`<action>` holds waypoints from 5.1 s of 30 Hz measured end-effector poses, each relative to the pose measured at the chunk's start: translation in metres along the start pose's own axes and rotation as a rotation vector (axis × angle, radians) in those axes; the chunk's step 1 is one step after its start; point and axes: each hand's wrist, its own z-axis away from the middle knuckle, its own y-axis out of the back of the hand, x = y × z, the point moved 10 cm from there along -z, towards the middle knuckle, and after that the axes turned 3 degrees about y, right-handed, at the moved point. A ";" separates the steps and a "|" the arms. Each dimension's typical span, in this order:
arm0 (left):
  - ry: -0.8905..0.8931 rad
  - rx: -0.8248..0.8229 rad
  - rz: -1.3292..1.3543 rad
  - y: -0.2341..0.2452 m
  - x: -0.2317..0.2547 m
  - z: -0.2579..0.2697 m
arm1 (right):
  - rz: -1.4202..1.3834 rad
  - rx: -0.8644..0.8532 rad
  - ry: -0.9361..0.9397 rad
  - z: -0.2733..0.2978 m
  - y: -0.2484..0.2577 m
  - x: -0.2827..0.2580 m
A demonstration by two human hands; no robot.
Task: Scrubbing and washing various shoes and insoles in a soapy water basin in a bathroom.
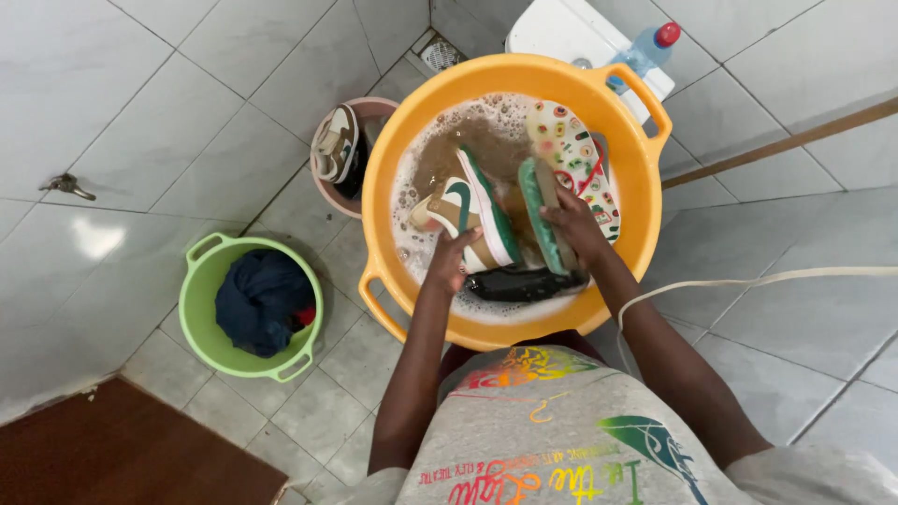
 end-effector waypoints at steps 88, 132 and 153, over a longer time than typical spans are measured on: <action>-0.154 -0.124 0.555 -0.011 0.045 -0.046 | 1.293 -0.025 0.575 0.065 -0.105 -0.157; -0.131 -0.246 -0.080 -0.002 -0.029 -0.040 | 1.092 0.303 0.841 0.079 -0.044 -0.212; -0.568 0.008 -0.196 -0.031 -0.054 -0.002 | 0.591 0.483 0.523 0.070 -0.025 -0.173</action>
